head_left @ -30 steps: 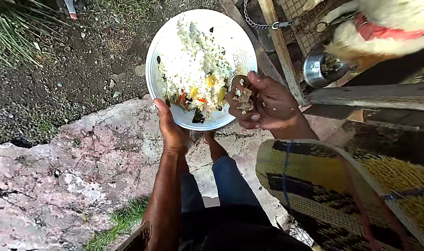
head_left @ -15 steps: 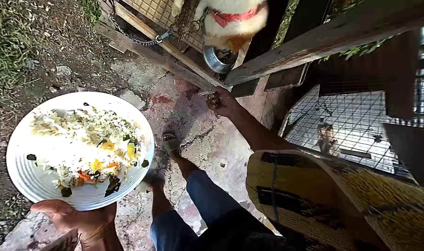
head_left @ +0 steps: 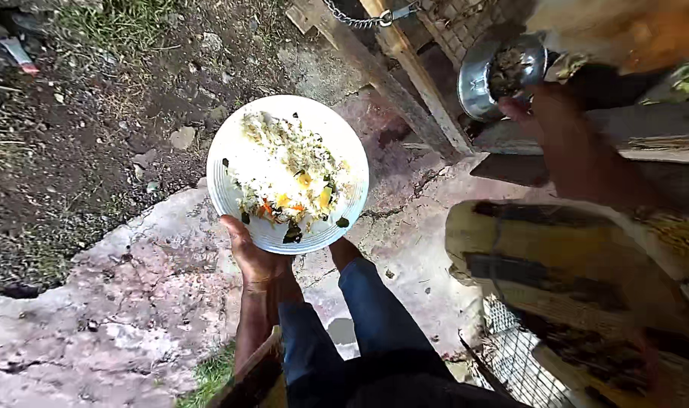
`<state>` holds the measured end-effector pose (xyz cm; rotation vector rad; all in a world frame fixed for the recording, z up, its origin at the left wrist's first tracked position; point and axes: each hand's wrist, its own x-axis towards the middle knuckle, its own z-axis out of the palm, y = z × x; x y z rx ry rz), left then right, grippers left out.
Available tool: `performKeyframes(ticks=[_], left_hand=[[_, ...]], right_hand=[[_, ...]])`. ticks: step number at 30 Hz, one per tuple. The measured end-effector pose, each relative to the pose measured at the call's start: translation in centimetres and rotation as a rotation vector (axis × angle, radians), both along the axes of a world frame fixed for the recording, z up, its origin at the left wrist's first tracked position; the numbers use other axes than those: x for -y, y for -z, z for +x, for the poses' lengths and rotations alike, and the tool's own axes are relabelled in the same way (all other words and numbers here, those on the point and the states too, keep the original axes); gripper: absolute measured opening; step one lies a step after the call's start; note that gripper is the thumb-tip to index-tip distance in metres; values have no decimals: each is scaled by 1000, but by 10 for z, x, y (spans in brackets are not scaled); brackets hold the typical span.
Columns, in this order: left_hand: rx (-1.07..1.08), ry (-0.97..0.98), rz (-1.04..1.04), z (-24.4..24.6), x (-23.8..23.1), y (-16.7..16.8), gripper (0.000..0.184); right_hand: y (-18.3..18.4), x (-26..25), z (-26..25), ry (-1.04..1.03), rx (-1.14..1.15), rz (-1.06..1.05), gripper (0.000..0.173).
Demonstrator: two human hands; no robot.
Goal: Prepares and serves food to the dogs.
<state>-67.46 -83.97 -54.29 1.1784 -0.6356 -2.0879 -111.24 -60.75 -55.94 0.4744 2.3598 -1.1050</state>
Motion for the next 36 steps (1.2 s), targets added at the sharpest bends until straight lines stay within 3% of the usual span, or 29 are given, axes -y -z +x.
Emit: performKeyframes(ticks=[3, 7, 9, 12, 13, 15, 18, 22, 28, 30, 33, 36], left_hand=[[54, 0, 6, -1, 6, -10, 57], [51, 29, -61, 7, 18, -20, 59], [57, 63, -91, 15, 22, -26, 60], [34, 118, -90, 31, 25, -34, 68], [19, 117, -76, 36, 25, -37, 71], [-23, 114, -57, 47, 27, -39, 69], [-21, 84, -71, 66, 27, -34, 68], [-25, 36, -25, 89, 25, -30, 65], [-60, 10, -28, 121, 34, -42, 66], [-73, 7, -51, 126, 37, -48, 65], [-100, 22, -77, 130, 41, -49, 69], [-80, 40, -90, 133, 43, -50, 68]], right_hand=[[-36, 53, 72, -293, -16, -25, 24], [-101, 137, 177, -977, -250, -159, 38], [-118, 185, 219, -1293, -359, -213, 53], [-117, 240, 263, -1621, -377, -151, 95], [-110, 252, 277, -1670, -381, -128, 104], [-103, 271, 306, -1780, -349, -9, 104], [-111, 286, 344, -1964, -259, 164, 77], [-113, 271, 372, -2130, -352, 91, 54], [-134, 295, 345, -2012, -206, 76, 46], [-143, 299, 347, -2037, -253, 52, 48], [-164, 295, 374, -2091, -468, 210, 50], [-161, 281, 410, -2138, -634, 59, 35]])
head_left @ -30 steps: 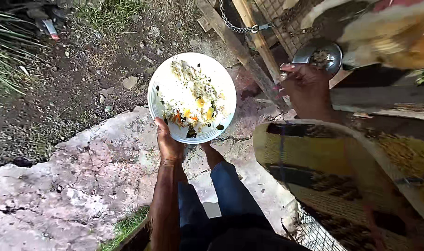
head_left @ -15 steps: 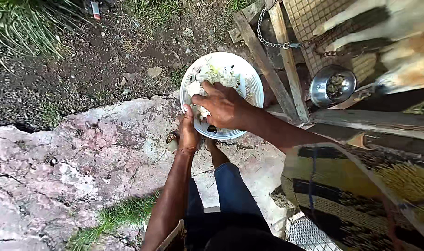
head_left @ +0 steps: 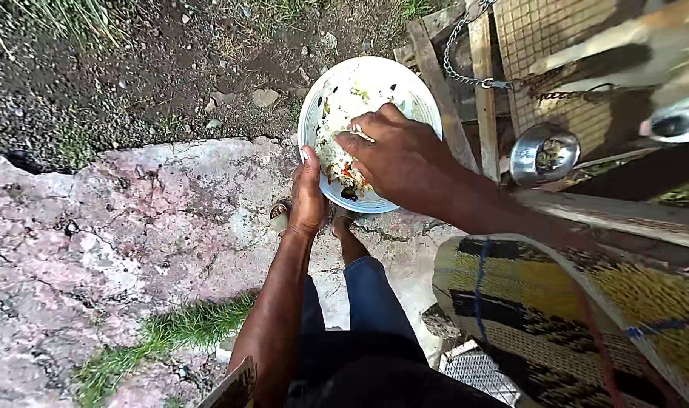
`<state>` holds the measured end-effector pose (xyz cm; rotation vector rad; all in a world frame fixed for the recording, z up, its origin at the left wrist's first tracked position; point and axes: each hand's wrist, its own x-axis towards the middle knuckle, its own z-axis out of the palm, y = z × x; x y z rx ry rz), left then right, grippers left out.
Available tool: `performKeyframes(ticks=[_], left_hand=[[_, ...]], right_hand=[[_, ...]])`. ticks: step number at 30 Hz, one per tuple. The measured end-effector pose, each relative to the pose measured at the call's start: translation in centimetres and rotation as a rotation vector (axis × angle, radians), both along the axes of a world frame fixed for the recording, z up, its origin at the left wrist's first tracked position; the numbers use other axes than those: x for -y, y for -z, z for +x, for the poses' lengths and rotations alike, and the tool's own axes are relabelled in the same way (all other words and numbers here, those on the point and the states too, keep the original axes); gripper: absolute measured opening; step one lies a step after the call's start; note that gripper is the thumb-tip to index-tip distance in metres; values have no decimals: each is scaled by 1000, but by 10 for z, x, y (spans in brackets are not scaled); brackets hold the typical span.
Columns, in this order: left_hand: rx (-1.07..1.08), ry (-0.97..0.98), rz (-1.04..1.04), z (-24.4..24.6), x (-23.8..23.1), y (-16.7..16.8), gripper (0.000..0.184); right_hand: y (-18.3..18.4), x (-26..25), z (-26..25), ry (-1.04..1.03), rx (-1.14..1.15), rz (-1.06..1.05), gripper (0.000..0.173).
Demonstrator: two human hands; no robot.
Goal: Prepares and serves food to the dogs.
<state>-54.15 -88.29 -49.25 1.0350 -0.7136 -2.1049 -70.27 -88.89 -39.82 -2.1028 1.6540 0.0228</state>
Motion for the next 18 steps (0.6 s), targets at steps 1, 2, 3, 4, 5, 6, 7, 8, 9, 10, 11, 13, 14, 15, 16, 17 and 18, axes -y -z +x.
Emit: performKeyframes(ticks=[1, 2, 3, 4, 5, 6, 7, 8, 9, 10, 11, 13, 14, 15, 16, 17, 18], left_hand=[[7, -2, 1, 0, 1, -1, 67], [11, -16, 7, -1, 1, -1, 66], [1, -29, 15, 1, 2, -1, 66], [-9, -42, 21, 3, 3, -1, 65], [-17, -42, 19, 7, 3, -1, 65], [-12, -43, 16, 9, 3, -1, 65], [-4, -41, 12, 11, 2, -1, 65], [6, -42, 7, 12, 1, -1, 65], [14, -43, 2, 12, 2, -2, 66], [9, -42, -1, 12, 2, -1, 67], [4, -45, 1, 11, 1, -1, 67], [0, -53, -8, 10, 0, -2, 67], [0, -58, -15, 9, 0, -3, 67], [5, -66, -23, 8, 0, -4, 67], [10, -68, -32, 8, 0, -5, 67], [20, -64, -45, 7, 0, -5, 66], [29, -59, -63, 7, 0, -6, 66]], right_hand=[[9, -5, 10, -33, 51, -22, 31], [20, -9, 17, -65, 96, -40, 26], [28, -12, 20, -93, 127, -37, 24], [32, -13, 20, -123, 144, -18, 23], [33, -13, 17, -154, 159, 3, 21], [31, -15, 14, -176, 169, 30, 20], [28, -16, 11, -184, 171, 59, 17], [23, -16, 6, -174, 158, 79, 16], [19, -15, 1, -132, 137, 84, 17], [14, -14, -5, -66, 122, 91, 16], [10, -12, -11, 10, 119, 114, 17], [5, -8, -18, 142, 125, 164, 21], [5, -7, -18, 174, 134, 163, 23], [6, -5, -17, 179, 141, 151, 24], [8, -5, -13, 160, 141, 142, 28], [9, -3, -7, 125, 126, 160, 34], [10, -2, 0, 79, 87, 189, 43]])
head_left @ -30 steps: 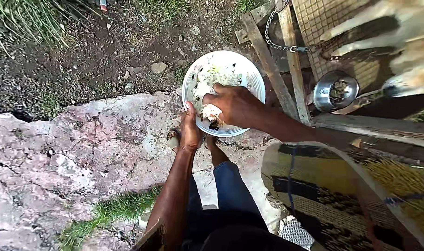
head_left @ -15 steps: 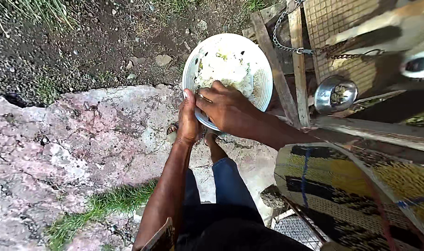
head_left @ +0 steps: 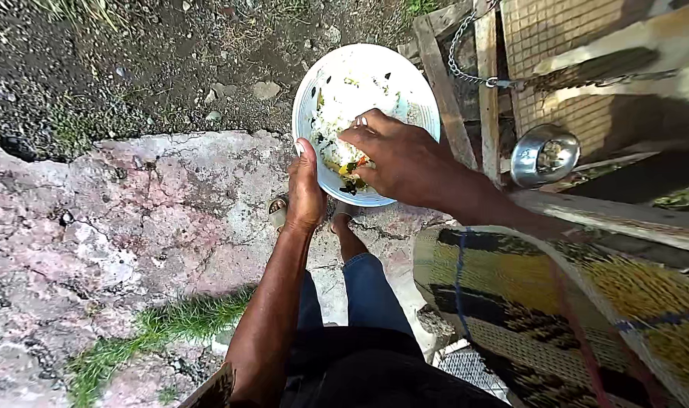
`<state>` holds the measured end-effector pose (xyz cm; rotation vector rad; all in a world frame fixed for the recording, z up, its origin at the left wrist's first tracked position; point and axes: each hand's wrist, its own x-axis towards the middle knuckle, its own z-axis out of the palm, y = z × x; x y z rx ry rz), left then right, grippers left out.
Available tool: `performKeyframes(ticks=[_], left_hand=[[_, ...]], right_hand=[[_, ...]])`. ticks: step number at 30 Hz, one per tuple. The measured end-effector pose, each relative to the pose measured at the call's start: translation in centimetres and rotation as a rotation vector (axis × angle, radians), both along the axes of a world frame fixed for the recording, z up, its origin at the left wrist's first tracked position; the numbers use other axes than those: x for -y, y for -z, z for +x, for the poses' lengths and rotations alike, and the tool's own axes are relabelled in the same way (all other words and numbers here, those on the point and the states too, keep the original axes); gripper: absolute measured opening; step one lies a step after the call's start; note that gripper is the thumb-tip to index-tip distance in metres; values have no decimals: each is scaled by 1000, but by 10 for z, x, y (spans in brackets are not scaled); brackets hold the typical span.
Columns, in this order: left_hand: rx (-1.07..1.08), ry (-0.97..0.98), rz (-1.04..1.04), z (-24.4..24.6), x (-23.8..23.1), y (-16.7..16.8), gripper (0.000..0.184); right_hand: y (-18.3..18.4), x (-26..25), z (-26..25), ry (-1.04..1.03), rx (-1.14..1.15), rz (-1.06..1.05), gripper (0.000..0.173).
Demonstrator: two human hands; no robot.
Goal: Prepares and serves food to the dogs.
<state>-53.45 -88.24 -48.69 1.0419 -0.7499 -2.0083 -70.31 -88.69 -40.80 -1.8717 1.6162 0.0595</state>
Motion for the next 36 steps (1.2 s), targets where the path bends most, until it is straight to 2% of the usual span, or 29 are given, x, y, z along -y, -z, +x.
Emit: performKeyframes(ticks=[1, 4, 7, 11, 14, 17, 20, 23, 25, 27, 29, 36], left_hand=[[12, 0, -15, 0, 0, -1, 65], [29, 21, -18, 0, 0, -2, 65], [17, 12, 16, -1, -1, -1, 65], [16, -4, 49, -3, -2, -3, 63], [13, -28, 19, -3, -1, -5, 62], [10, -72, -23, -7, -2, -4, 63], [33, -149, -44, -16, -5, -6, 63], [29, -221, -34, -28, -8, -11, 62], [20, -261, -16, -32, -9, -11, 60], [21, -288, 8, -33, -8, -9, 58], [32, -267, 3, -28, -10, -7, 59], [80, -196, -44, -13, -20, -5, 58]], right_hand=[[3, 0, 7, -50, -33, 6, 45], [15, -6, 16, -137, -6, -103, 23], [13, -6, 6, -88, 107, -129, 15], [8, 0, -12, 29, 183, -120, 15], [2, -1, -29, 87, 135, -128, 15], [-6, -6, -39, 248, 14, -97, 21], [1, -11, -26, 364, -95, -56, 31], [9, -20, -2, 414, -85, -53, 37], [19, -25, 14, 452, -57, -153, 36], [31, -34, 24, 416, 8, -305, 34], [38, -40, 28, 318, 72, -360, 34], [40, -50, 37, 138, 108, -290, 43]])
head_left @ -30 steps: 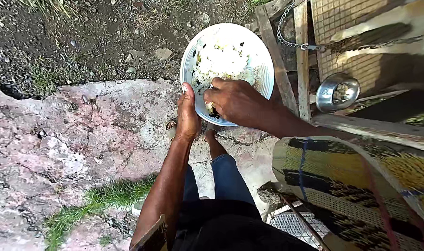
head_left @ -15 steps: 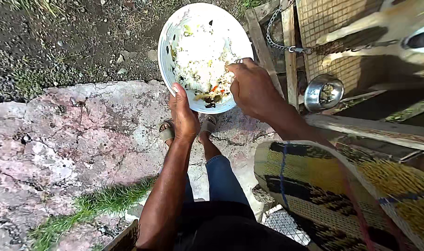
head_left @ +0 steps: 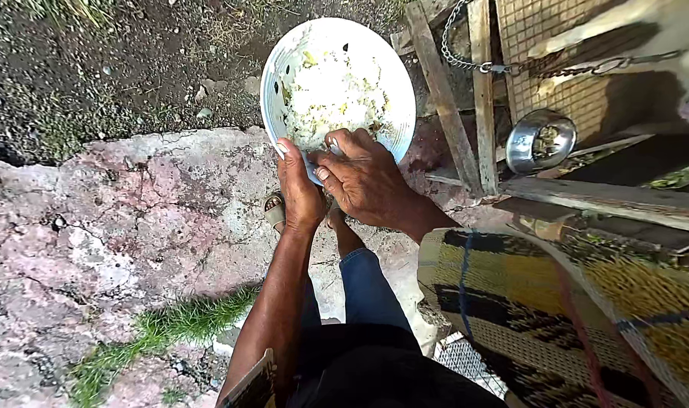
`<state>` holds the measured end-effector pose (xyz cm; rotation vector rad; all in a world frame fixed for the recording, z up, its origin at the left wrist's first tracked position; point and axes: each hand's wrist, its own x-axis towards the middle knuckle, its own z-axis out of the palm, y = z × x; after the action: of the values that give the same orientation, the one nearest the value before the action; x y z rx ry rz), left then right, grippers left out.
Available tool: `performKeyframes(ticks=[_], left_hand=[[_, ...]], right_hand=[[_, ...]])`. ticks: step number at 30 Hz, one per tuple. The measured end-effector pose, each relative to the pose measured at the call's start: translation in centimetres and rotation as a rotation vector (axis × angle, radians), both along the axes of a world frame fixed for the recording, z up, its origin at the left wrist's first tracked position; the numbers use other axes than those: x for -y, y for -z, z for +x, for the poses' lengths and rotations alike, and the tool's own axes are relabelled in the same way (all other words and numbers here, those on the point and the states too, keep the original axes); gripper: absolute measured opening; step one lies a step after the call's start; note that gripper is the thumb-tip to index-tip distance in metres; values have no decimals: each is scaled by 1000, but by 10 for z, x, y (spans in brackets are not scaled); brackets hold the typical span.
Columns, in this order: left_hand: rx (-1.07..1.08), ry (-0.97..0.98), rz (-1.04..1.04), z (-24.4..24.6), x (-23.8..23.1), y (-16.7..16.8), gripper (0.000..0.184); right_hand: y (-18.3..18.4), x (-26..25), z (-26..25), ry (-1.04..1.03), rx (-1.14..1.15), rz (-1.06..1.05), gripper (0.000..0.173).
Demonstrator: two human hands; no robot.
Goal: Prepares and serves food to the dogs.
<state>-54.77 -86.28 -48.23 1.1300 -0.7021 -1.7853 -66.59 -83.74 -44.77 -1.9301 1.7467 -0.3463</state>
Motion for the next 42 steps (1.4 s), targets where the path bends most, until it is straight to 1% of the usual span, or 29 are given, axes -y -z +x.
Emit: performKeyframes(ticks=[4, 7, 9, 11, 12, 14, 15, 16, 17, 19, 22, 27, 29, 33, 37, 40, 42], left_hand=[[-59, -12, 46, 3, 0, -1, 57], [-105, -33, 133, 3, -4, 0, 57], [-119, -38, 171, 3, -8, 3, 57], [-101, -27, 183, 2, -13, 9, 58], [-84, -10, 170, 2, -14, 12, 58], [-59, 40, 119, 2, -15, 15, 59], [-48, 62, 95, 1, -16, 15, 59], [-37, 69, 76, -1, -16, 14, 59], [-26, 71, 60, -4, -15, 12, 60], [-4, 72, 30, -10, -15, 11, 61], [34, 55, 42, -17, -13, 7, 59], [35, 55, 87, -16, -12, 6, 61], [40, 54, 106, -15, -13, 7, 61], [50, 64, 141, -15, -14, 9, 62], [63, 68, 143, -15, -14, 12, 62], [50, 57, 137, -14, -13, 14, 61], [32, 45, 145, -14, -14, 15, 60]], right_hand=[[8, -13, 2, -67, -42, -58, 48], [8, -20, 4, -103, -49, -26, 49], [16, -27, 1, -111, -15, -95, 51], [25, -31, -8, -93, 101, -216, 49], [28, -31, -15, -52, 193, -234, 46], [26, -27, -33, 144, 356, -180, 37], [24, -24, -43, 262, 370, -173, 33], [23, -21, -54, 342, 318, -178, 31], [22, -18, -62, 369, 225, -182, 28], [23, -16, -67, 334, 40, -151, 26], [23, -17, -61, 292, -71, -63, 26], [28, -29, -50, 258, -32, -43, 26], [26, -34, -45, 225, -18, 0, 28], [20, -37, -33, 115, -15, 137, 41], [22, -37, -23, 72, 8, 176, 53], [21, -35, -13, 93, 36, 153, 56], [23, -35, -10, 92, 49, 149, 55]])
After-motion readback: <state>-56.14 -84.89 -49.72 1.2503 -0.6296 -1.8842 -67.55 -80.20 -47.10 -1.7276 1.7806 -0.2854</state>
